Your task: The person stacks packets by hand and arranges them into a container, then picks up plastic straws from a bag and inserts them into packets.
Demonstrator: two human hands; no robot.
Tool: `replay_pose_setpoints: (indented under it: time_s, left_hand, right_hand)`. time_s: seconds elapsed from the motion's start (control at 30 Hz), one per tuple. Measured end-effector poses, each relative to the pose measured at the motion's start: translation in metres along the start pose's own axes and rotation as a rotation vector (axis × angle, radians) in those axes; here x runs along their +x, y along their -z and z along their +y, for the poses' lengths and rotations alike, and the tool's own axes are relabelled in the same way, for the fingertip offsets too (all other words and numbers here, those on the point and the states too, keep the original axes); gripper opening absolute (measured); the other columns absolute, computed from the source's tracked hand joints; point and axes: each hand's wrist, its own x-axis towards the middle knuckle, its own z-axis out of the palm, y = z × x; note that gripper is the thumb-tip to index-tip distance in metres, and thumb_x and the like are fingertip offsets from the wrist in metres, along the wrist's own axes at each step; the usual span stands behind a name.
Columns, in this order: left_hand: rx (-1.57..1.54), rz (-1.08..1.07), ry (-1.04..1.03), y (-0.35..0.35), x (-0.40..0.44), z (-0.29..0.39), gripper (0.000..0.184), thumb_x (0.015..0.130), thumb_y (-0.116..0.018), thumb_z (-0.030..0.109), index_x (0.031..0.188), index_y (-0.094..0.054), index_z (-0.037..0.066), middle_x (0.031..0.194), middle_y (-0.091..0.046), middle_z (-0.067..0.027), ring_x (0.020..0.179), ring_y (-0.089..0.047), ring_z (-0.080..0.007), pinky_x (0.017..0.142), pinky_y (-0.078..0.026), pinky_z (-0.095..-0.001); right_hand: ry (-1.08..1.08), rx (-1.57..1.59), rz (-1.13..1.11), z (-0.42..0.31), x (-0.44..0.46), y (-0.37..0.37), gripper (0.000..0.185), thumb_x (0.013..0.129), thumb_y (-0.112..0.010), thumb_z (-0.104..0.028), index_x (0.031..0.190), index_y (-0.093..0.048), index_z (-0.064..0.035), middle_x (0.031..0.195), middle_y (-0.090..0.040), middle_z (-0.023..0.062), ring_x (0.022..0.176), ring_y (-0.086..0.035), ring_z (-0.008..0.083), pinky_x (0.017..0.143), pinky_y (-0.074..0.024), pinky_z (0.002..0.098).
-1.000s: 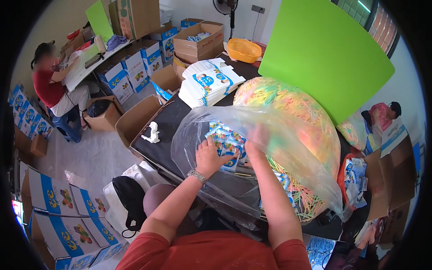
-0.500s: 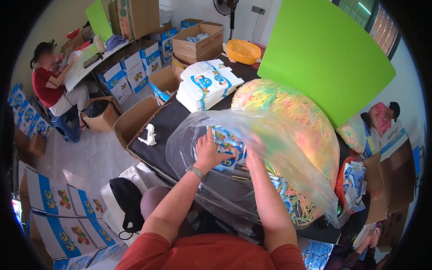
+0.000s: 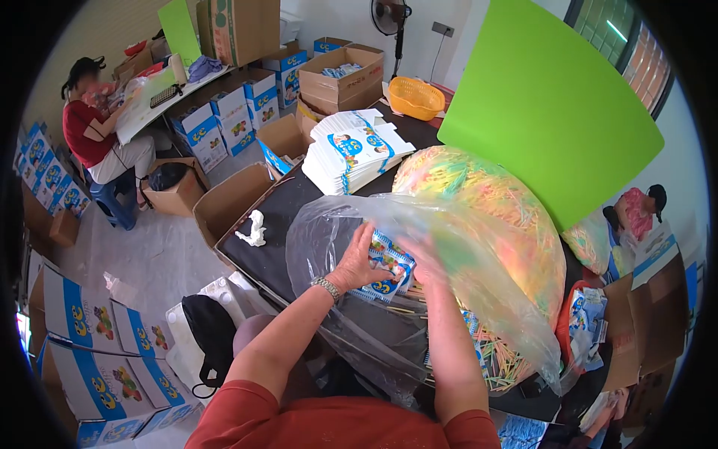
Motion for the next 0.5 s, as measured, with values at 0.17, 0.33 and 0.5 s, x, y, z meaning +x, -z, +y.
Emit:
replay_pose_setpoints:
  time_s: [0.17,0.33,0.5]
  left_hand:
    - [0.333,0.078,0.200,-0.001,0.008,-0.001,0.135,0.044,-0.087,0.052,0.144,-0.013,-0.001,0.141,-0.030,-0.0257,0.135,-0.022,-0.0421,0.112,-0.011,-0.0526]
    - [0.231,-0.231,0.429,0.022,0.024,0.019,0.136,0.044,-0.083,0.061,0.142,-0.015,-0.004,0.139,-0.036,-0.0232,0.137,-0.025,-0.0358,0.112,-0.002,-0.0551]
    - [0.320,-0.208,0.358,0.014,0.024,0.002,0.134,0.046,-0.083,0.060,0.144,-0.014,0.001,0.136,-0.039,-0.0218,0.135,-0.030,-0.0350,0.111,0.002,-0.0571]
  right_hand:
    - [-0.033,-0.271,-0.100,0.018,0.017,0.028,0.062,0.078,-0.070,-0.009,0.133,-0.043,-0.0028,0.127,-0.048,0.0134,0.119,-0.047,0.0237,0.100,-0.0392,0.0366]
    - [0.092,-0.405,-0.103,0.021,0.008,0.012,0.061,0.078,-0.070,-0.012,0.133,-0.044,-0.0029,0.130,-0.046,0.0134,0.122,-0.043,0.0244,0.102,-0.0365,0.0372]
    - [0.126,-0.557,-0.001,0.024,0.009,-0.004,0.059,0.079,-0.068,-0.013,0.132,-0.044,-0.0035,0.127,-0.047,0.0116,0.120,-0.043,0.0234,0.103,-0.0352,0.0369]
